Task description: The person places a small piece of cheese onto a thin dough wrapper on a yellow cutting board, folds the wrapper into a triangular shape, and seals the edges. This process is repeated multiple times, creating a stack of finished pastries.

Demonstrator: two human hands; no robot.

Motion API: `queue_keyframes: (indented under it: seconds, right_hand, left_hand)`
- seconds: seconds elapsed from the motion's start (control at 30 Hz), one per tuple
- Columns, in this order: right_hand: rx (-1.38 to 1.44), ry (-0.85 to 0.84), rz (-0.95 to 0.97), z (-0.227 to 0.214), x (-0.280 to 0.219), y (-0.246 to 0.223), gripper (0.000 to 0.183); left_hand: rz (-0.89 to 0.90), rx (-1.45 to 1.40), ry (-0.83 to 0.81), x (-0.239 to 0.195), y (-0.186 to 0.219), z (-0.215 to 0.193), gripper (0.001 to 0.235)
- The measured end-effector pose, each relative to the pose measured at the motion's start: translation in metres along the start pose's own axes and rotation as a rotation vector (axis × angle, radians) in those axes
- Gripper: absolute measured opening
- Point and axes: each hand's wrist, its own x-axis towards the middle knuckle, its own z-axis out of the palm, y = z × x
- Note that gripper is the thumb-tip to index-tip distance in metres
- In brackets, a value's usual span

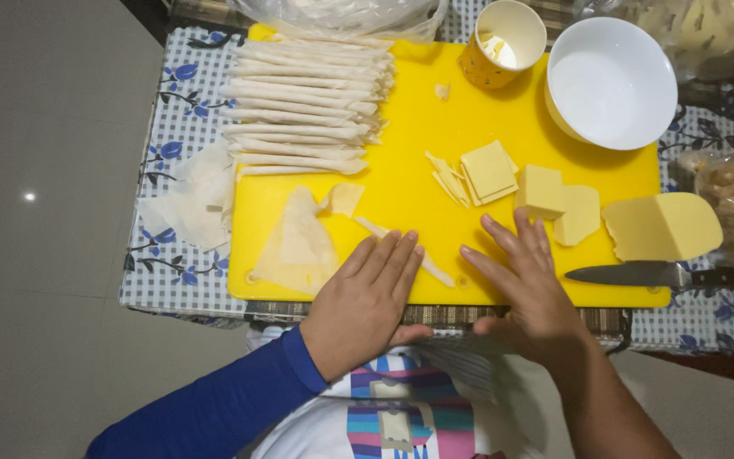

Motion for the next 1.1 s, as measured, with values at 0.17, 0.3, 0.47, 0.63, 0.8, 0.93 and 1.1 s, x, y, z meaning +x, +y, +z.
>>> queue_keyframes:
  seconds: [0.17, 0.3, 0.47, 0.63, 0.8, 0.93, 1.1]
  right_hand:
    - [0.065, 0.138, -0.100, 0.011, 0.010, 0.005, 0.080]
    - [0.139, 0.183, -0.077, 0.015, 0.011, 0.002, 0.074]
    - [0.128, 0.223, -0.076, 0.017, 0.012, 0.002, 0.072]
    - [0.099, 0.237, -0.064, 0.017, 0.011, 0.001, 0.069]
    - [0.106, 0.259, -0.056, 0.017, 0.012, 0.001, 0.058]
    - [0.125, 0.281, -0.052, 0.016, 0.012, 0.000, 0.053]
    - [0.140, 0.317, -0.023, 0.015, 0.013, -0.002, 0.048]
  left_hand:
    - [-0.014, 0.029, -0.005, 0.004, 0.001, 0.006, 0.096]
    - [-0.029, 0.015, -0.032, 0.007, 0.001, 0.009, 0.100]
    - [-0.043, 0.008, -0.094, 0.015, 0.000, 0.011, 0.109]
    - [-0.050, -0.003, -0.106, 0.023, 0.000, 0.010, 0.114]
    - [-0.043, -0.012, -0.101, 0.034, -0.003, 0.010, 0.117]
    - [-0.028, 0.018, -0.100, 0.043, -0.005, 0.013, 0.118]
    - [-0.031, -0.012, -0.064, 0.051, -0.007, 0.018, 0.121]
